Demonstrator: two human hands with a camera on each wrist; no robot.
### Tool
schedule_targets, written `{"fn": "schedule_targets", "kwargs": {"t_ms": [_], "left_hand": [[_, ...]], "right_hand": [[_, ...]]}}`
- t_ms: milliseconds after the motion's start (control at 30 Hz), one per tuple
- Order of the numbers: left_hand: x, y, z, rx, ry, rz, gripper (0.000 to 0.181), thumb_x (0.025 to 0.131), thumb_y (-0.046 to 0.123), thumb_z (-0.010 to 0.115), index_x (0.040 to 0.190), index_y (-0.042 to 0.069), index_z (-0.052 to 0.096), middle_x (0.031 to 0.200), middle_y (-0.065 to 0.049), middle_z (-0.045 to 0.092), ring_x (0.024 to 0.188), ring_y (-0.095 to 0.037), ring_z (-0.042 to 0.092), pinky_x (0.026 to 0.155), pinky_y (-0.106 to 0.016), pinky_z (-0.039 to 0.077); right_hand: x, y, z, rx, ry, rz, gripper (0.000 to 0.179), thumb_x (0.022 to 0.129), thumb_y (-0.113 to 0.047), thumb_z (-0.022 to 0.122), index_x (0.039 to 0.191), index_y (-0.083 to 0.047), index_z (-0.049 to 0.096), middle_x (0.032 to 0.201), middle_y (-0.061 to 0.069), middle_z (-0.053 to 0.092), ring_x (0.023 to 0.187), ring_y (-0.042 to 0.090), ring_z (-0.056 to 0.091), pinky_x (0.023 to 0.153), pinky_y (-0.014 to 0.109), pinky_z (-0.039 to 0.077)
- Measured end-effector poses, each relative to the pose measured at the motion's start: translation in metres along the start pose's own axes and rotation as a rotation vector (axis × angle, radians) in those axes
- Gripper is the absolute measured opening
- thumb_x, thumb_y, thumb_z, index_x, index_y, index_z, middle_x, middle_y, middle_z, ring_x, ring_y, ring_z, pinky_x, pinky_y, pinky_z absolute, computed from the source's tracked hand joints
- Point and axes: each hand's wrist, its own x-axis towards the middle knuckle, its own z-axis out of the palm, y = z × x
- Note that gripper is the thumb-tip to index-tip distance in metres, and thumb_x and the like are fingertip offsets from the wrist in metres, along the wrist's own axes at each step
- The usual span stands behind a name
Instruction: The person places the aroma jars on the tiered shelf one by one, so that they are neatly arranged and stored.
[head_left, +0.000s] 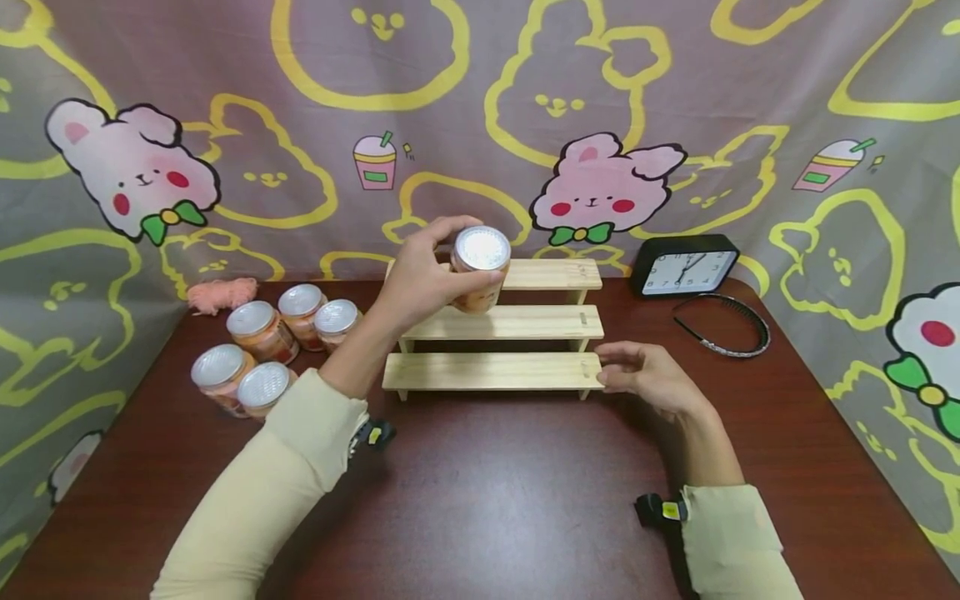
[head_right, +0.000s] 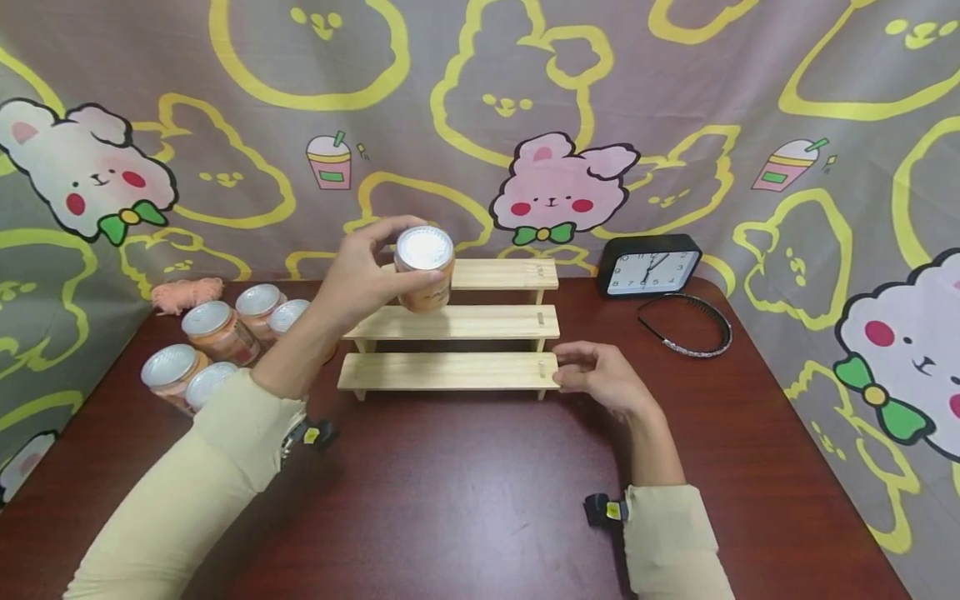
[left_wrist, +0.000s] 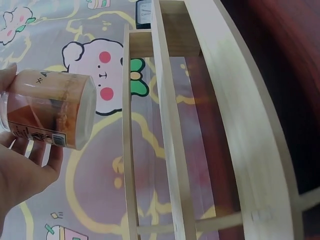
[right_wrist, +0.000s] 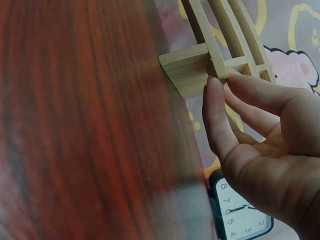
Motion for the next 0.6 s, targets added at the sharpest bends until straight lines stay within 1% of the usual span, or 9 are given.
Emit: {"fn": "schedule_targets", "kwargs": {"t_ms": [133, 267, 433, 600], "left_hand": [[0.008, 0.001, 0.007, -0.019, -0.008, 0.024, 0.062, 0.074, 0.018, 0.093, 0.128, 0.010, 0.065, 0.120, -0.005, 0.064, 0.104, -0.024, 0.060, 0.088, -0.038, 0.049], [0.016, 0.003, 0.014, -0.012, -0.007, 0.045, 0.063, 0.073, 0.016, 0.093, 0.130, 0.008, 0.064, 0.121, -0.005, 0.063, 0.105, -0.022, 0.060, 0.091, -0.035, 0.049], [0.026, 0.004, 0.023, 0.009, 0.000, 0.061, 0.063, 0.074, 0.018, 0.093, 0.130, 0.009, 0.065, 0.122, -0.003, 0.063, 0.104, -0.020, 0.059, 0.090, -0.033, 0.049], [0.035, 0.003, 0.032, -0.003, 0.006, 0.070, 0.060, 0.074, 0.019, 0.093, 0.128, 0.012, 0.067, 0.120, -0.001, 0.063, 0.105, -0.018, 0.059, 0.090, -0.032, 0.049]], "right_hand": [[0.001, -0.001, 0.000, -0.012, -0.003, 0.002, 0.050, 0.092, 0.007, 0.067, 0.135, 0.020, 0.047, 0.107, 0.019, 0.069, 0.090, 0.011, 0.068, 0.080, 0.036, 0.059], [0.001, -0.001, 0.000, -0.020, -0.007, 0.006, 0.050, 0.092, 0.007, 0.067, 0.136, 0.020, 0.047, 0.109, 0.020, 0.068, 0.091, 0.011, 0.068, 0.081, 0.036, 0.059], [0.001, -0.001, -0.001, -0.021, -0.006, 0.010, 0.049, 0.093, 0.008, 0.066, 0.136, 0.019, 0.047, 0.107, 0.019, 0.069, 0.091, 0.011, 0.068, 0.082, 0.035, 0.059], [0.000, -0.001, 0.000, -0.013, -0.014, -0.001, 0.050, 0.092, 0.008, 0.066, 0.136, 0.020, 0.046, 0.108, 0.019, 0.069, 0.091, 0.011, 0.067, 0.081, 0.035, 0.059]]}}
